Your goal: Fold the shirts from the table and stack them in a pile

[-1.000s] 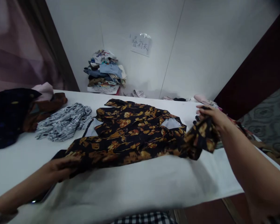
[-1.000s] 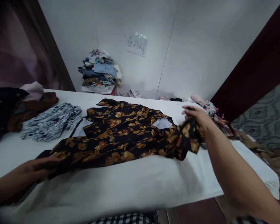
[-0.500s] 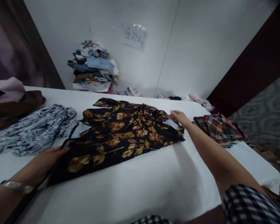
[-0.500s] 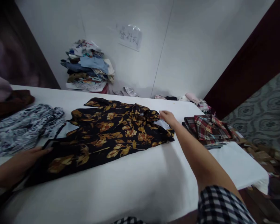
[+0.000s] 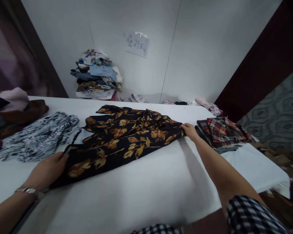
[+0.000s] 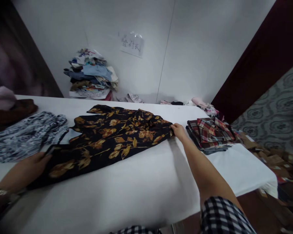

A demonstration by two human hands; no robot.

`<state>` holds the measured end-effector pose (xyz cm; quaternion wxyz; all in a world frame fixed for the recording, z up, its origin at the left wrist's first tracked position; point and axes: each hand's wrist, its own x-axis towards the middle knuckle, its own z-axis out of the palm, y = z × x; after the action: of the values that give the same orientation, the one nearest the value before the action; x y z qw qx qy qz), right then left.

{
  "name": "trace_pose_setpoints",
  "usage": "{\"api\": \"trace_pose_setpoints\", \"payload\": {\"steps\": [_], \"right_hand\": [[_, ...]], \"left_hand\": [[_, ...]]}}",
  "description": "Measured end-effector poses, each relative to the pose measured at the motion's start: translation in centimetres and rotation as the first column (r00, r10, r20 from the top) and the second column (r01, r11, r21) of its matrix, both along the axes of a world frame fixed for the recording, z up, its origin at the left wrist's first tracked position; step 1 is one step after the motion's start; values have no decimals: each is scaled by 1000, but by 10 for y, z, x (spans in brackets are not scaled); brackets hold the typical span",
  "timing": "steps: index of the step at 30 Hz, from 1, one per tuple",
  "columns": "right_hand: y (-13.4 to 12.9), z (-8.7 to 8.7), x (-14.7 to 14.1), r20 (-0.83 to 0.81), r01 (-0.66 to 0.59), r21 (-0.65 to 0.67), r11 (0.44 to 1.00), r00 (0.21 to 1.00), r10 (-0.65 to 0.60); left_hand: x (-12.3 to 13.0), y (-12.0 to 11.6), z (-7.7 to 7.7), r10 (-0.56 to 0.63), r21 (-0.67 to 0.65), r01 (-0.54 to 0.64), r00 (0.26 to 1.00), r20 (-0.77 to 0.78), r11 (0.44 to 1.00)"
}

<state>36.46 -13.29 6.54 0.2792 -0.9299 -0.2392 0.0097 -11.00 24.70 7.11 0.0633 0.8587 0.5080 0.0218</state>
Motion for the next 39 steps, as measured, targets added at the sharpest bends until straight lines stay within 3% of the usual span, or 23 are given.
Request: {"api": "trace_pose_setpoints", "payload": {"steps": [3,8,17,21,24,25,27,29,31,34,39], "right_hand": [[9,-5,3,9,11,-120,993,1000,-10],[2,-18,-9,60,24,-252,967,998,-9],[-12,-9,-8,161,40,-341,939,987,17],[-11,-11,-26,275,4,-260,966,959,70],[-3,-10,-57,411,-218,-89,972,881,235],[1,-10,-68,425,-343,-78,936,838,343],[10,-12,-86,371,-565,-137,814,732,571],[18,-18,-94,299,-638,-194,745,684,665],[22,-28,-91,292,-549,-208,810,755,587],[23,-45,-81,309,-371,-202,906,854,419],[21,-60,-76,324,-298,-161,941,885,336]], "left_hand": [[6,-2,1,-42,-85,36,997,-66,996],[7,-11,3,-22,-118,14,997,-68,993],[4,-44,6,-75,-32,69,977,-201,997],[1,-47,15,-108,23,114,976,-188,993],[15,-47,27,-179,150,191,980,-89,970],[27,-49,31,-222,182,225,974,-41,957],[63,-58,40,-331,202,316,942,48,927],[111,-74,47,-465,199,443,881,84,874],[165,-94,51,-586,202,562,805,87,802],[243,-123,49,-658,168,639,746,102,750],[335,-145,30,-634,133,621,764,116,773]]}}
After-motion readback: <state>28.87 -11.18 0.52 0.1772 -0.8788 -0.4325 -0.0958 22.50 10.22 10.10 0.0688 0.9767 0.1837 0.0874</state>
